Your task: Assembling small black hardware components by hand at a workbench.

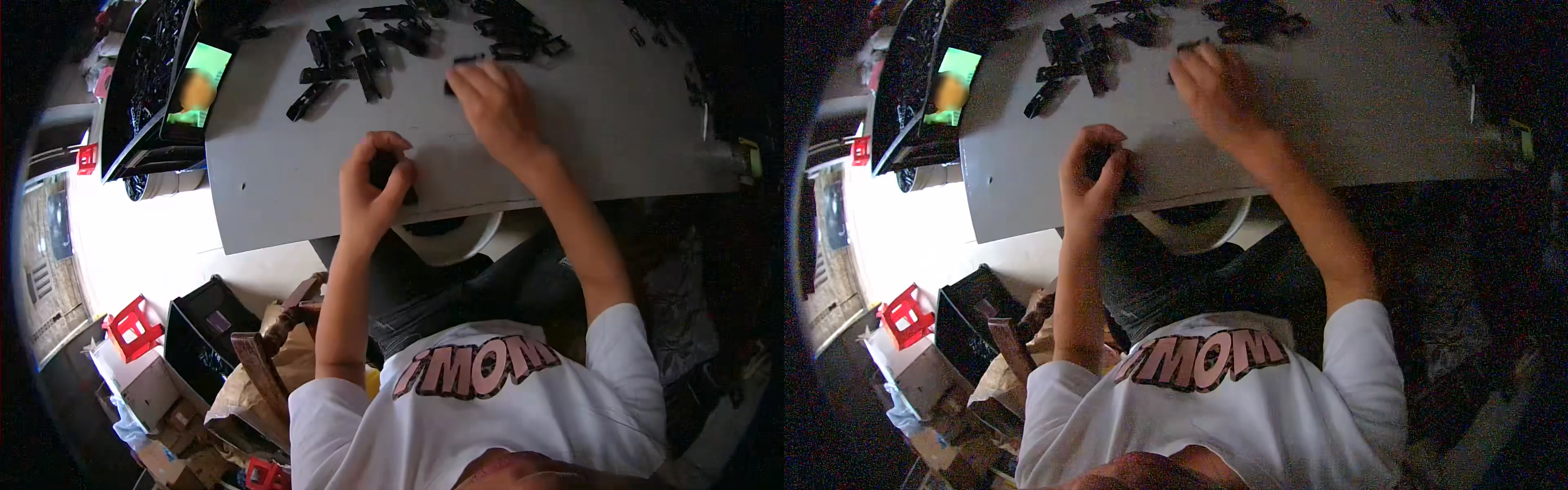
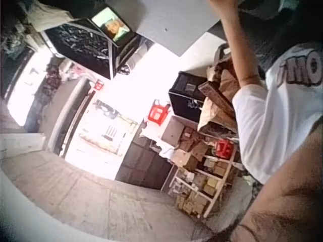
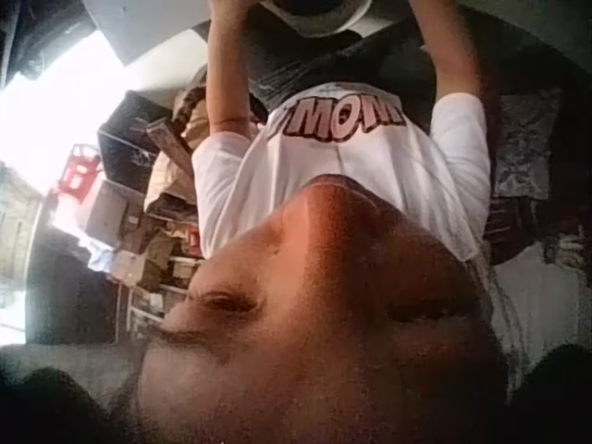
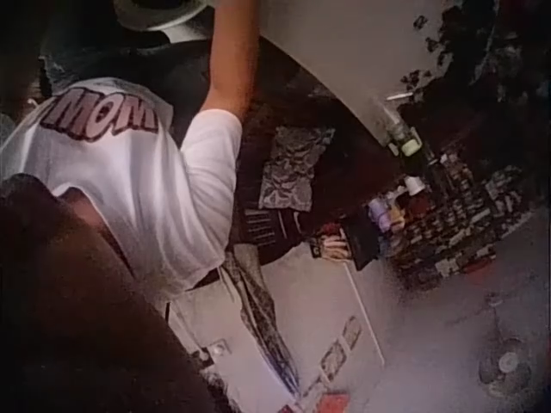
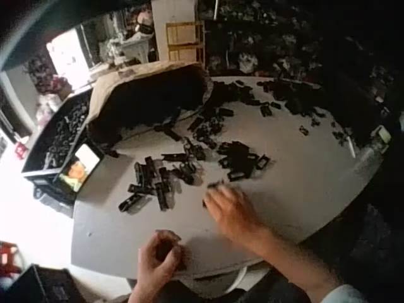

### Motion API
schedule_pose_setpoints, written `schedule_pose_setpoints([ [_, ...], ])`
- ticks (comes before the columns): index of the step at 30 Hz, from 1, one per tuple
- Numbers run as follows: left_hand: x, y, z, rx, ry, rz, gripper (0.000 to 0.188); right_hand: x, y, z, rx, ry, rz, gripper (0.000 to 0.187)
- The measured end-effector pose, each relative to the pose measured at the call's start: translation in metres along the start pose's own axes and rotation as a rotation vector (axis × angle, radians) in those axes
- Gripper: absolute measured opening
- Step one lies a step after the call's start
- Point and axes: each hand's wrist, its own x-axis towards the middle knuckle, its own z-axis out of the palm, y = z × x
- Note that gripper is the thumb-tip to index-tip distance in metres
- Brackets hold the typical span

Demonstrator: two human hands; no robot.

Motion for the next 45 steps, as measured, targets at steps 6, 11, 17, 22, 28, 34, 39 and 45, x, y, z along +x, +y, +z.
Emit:
schedule_pose_setpoints([
  [6, 0.042, 0.005, 0.011, 0.398, -0.104, 0.274, 0.018, -0.035, -0.017, -0.03, 0.304, 0.023, 0.06, 0.031],
  [11, 0.06, 0.014, 0.033, 0.766, -0.08, 0.336, 0.02, -0.045, -0.008, -0.049, 0.579, 0.089, 0.286, 0.033],
  [17, 0.072, 0.006, 0.058, 1.102, -0.275, 0.446, 0.024, -0.061, 0.021, -0.051, 0.623, -0.041, 0.631, 0.028],
  [22, 0.069, 0.008, 0.053, 0.972, -0.357, 0.406, 0.019, -0.067, 0.029, -0.052, 0.398, -0.004, 0.534, 0.026],
  [28, 0.069, 0.008, 0.049, 0.731, -0.409, 0.231, 0.015, -0.056, 0.009, -0.06, 0.348, 0.037, 0.408, 0.026],
  [34, 0.071, 0.004, 0.057, 0.949, -0.262, 0.221, 0.018, -0.061, 0.003, -0.062, 0.236, 0.002, 0.407, 0.03],
  [39, 0.066, 0.006, 0.057, 1.016, -0.222, 0.2, 0.017, -0.063, -0.005, -0.065, 0.188, -0.174, 0.627, 0.03],
  [45, 0.047, 0.021, 0.022, 0.896, -0.035, 0.141, 0.016, -0.037, -0.028, -0.065, 0.345, -0.051, 0.49, 0.029],
])
